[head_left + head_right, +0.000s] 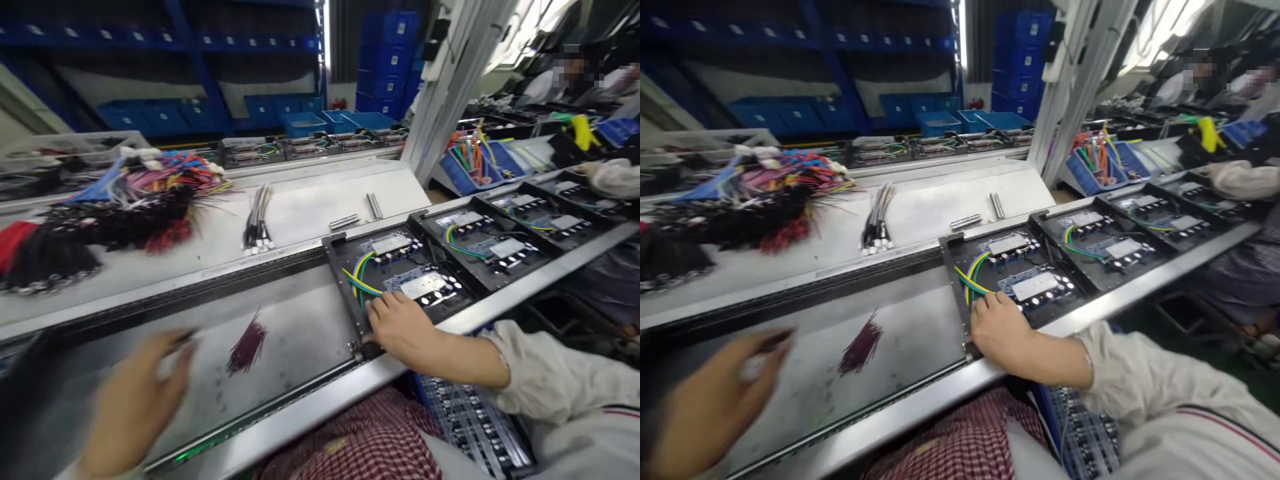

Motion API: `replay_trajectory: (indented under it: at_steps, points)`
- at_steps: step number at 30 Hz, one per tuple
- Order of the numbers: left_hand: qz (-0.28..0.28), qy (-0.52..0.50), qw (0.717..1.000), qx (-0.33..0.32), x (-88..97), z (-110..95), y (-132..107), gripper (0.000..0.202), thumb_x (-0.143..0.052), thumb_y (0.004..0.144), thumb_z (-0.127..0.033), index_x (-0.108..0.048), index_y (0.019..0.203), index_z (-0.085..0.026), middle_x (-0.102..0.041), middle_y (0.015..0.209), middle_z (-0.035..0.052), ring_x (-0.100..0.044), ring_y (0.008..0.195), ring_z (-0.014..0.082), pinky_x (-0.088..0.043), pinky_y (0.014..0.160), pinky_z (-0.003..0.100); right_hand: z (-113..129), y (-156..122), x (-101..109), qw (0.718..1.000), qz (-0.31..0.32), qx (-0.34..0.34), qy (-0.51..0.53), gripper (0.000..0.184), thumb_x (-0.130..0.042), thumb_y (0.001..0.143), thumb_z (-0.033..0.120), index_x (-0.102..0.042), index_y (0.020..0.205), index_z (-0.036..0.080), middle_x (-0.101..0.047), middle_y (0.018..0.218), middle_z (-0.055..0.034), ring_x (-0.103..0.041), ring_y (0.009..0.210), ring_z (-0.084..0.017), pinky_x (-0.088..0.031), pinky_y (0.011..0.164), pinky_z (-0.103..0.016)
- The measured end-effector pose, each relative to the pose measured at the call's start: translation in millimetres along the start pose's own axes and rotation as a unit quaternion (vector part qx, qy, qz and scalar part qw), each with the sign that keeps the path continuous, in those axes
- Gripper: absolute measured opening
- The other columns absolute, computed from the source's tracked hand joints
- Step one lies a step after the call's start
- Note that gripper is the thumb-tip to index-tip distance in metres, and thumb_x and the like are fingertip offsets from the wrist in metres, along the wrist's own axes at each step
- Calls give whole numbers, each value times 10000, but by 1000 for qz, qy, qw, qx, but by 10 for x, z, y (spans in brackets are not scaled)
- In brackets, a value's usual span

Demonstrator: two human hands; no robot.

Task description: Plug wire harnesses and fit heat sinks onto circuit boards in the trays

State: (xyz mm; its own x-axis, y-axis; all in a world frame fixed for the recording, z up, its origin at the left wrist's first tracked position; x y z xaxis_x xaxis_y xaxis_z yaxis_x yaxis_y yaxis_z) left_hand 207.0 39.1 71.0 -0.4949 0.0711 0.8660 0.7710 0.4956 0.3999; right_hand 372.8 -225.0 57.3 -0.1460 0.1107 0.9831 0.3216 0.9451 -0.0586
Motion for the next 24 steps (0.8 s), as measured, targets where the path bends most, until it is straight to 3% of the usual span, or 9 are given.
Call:
replay_trajectory:
  at_steps: [2, 4, 7, 10, 13, 16, 18, 21, 24]
  points:
    - [111, -93, 955, -259, -609, -1050, 235, 286, -408, 885, -356, -568, 1102, -264, -656, 1069, 28, -609, 982, 201, -504, 859, 348, -101, -166, -164, 998, -29, -45, 23, 406, -582, 830, 455, -653, 931, 69, -644, 832, -141, -569, 807, -257, -422, 664, -364]
    - [153, -147, 885, -415, -1032, -1806, 330, 315, -351, 917, -279, -550, 1150, -205, -605, 1186, 76, -547, 1112, 202, -448, 974, 382, -37, -198, -265, 995, -55, -65, 60, 395, -554, 851, 449, -648, 927, 73, -642, 826, -132, -564, 799, -250, -409, 684, -369]
    - [175, -184, 834, -490, -1380, -2285, 428, 282, -356, 922, -280, -580, 1032, -147, -622, 1071, 109, -546, 1043, 206, -455, 943, 389, 109, -139, -295, 985, -97, -103, 98, 368, -543, 867, 404, -642, 960, 63, -643, 827, -138, -559, 795, -241, -395, 721, -376]
    - [191, -181, 830, -491, -1404, -2210, 434, 237, -381, 915, -281, -582, 899, -156, -620, 903, 85, -544, 911, 192, -469, 866, 371, 171, -71, -207, 980, -135, -70, 127, 406, -522, 871, 442, -645, 1005, 78, -660, 845, -128, -569, 804, -234, -406, 730, -365]
    - [179, -162, 839, -487, -1197, -1909, 350, 234, -374, 915, -267, -578, 851, -173, -608, 835, 68, -539, 858, 181, -456, 840, 354, -198, -120, -83, 966, -179, -47, 182, 458, -392, 909, 520, -657, 998, 158, -673, 837, -80, -586, 778, -197, -427, 687, -313]
    - [158, -129, 857, -474, -956, -1568, 257, 270, -381, 913, -260, -570, 737, -179, -587, 719, 42, -539, 759, 159, -445, 767, 311, -1058, -334, -128, 929, -223, -228, 189, 589, -216, 939, 536, -641, 995, 132, -660, 942, -138, -599, 874, -227, -436, 755, -338]
    - [141, -102, 868, -465, -831, -1368, 256, 323, -410, 905, -272, -535, 623, -175, -544, 607, 18, -512, 639, 134, -419, 664, 275, -1372, -370, -378, 924, -139, -290, 205, 644, -167, 926, 561, -640, 840, 132, -649, 810, -144, -603, 744, -247, -439, 684, -364]
    - [131, -31, 906, -401, -777, -1078, 561, 436, -410, 905, -319, -484, 504, -166, -475, 483, -5, -442, 487, 101, -333, 519, 252, -1251, -255, -726, 905, -11, -247, 346, 601, -189, 929, 547, -601, 704, 172, -627, 661, -84, -595, 618, -212, -445, 605, -327]
    - [152, 100, 949, -257, -900, -696, 1253, 427, -366, 925, -301, -562, 574, -157, -535, 543, 8, -507, 540, 110, -369, 548, 248, -871, -241, -730, 874, 15, -147, 463, 541, -252, 933, 509, -658, 953, 152, -685, 954, -114, -631, 905, -230, -476, 830, -356]
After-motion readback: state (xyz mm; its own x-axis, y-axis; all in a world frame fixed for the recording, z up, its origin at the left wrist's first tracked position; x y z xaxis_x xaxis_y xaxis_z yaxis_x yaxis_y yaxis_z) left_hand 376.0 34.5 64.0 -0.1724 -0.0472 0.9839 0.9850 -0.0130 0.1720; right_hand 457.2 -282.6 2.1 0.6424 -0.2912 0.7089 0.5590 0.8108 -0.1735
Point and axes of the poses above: each hand's wrist, its own y-axis towards the middle knuckle, its own x-axis out of the back of the hand, z = x × y, the point moved 8 cm from there along y, towards the middle knuckle
